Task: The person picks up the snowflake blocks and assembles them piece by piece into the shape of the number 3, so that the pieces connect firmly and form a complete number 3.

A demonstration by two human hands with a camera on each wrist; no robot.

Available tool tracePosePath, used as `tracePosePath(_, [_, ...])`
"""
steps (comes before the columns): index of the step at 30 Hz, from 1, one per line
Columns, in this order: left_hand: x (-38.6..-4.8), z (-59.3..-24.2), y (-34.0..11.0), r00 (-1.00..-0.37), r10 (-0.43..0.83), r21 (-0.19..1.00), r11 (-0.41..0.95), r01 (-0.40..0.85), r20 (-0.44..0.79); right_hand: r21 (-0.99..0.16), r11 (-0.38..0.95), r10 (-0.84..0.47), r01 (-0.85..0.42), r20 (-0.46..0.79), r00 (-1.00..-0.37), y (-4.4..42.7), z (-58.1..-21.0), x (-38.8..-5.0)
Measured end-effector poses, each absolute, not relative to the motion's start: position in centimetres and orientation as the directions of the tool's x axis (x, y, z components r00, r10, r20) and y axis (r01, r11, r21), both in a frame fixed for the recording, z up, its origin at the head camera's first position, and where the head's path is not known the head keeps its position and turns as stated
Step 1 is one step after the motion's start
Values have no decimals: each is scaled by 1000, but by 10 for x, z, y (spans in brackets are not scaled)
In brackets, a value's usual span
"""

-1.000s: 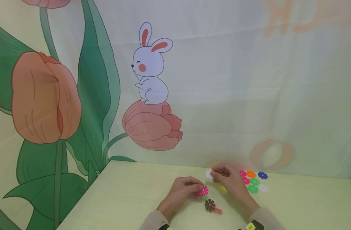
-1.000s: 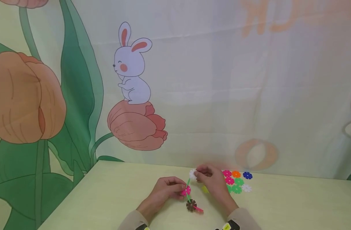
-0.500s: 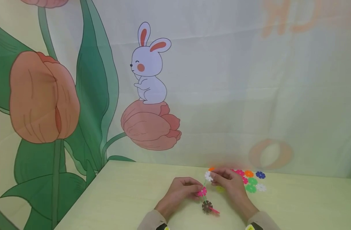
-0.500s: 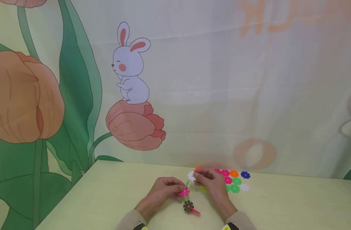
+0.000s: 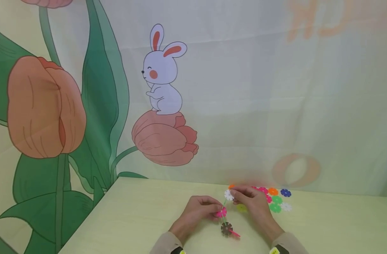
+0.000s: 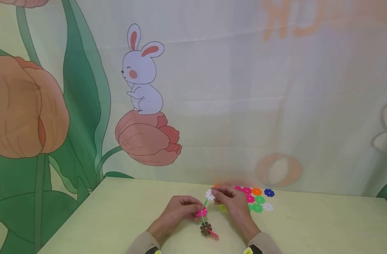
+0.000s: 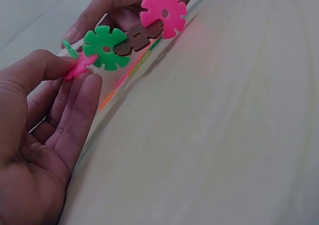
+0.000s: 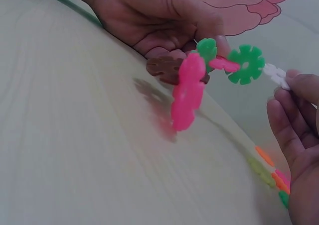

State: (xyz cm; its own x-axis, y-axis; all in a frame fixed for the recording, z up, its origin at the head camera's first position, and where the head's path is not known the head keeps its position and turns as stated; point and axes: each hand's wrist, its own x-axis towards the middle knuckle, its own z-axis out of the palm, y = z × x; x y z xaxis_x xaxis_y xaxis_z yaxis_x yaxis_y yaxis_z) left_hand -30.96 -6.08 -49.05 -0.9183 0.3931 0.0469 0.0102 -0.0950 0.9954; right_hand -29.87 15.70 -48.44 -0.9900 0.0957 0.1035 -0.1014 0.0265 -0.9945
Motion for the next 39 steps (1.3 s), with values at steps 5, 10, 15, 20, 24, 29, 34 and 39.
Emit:
tracePosePath(5, [-310,-492,-61,-921,386,996,-92,12,47,-988,87,81,-125,132,-988,155,-480,-297])
tracePosePath(10, [-310,-493,-62,-921,387,995,-98,18,55,-979,116,32,-167,172,-985,153,-479,-296])
tracePosePath(15, [-309,-494,-62,-916,394,994,-109,29,70,-977,110,-1,-184,185,-983,153,-480,-295])
tracePosePath(20, [-310,-494,-62,-912,402,993,-112,43,85,-977,111,-5,-184,185,-983,152,-479,-293])
tracePosePath(24, [-310,-494,-62,-911,403,993,-107,48,87,-976,124,-4,-179,179,-984,151,-478,-292])
tracePosePath(29, [-311,-494,-62,-912,402,994,-99,42,79,-975,129,-12,-180,180,-984,150,-478,-291])
tracePosePath(34, [-310,-494,-62,-916,394,995,-91,47,80,-974,143,-18,-176,176,-984,148,-480,-292])
tracePosePath(39, [-310,-494,-63,-919,386,995,-87,49,79,-975,143,-17,-170,169,-985,147,-481,-292])
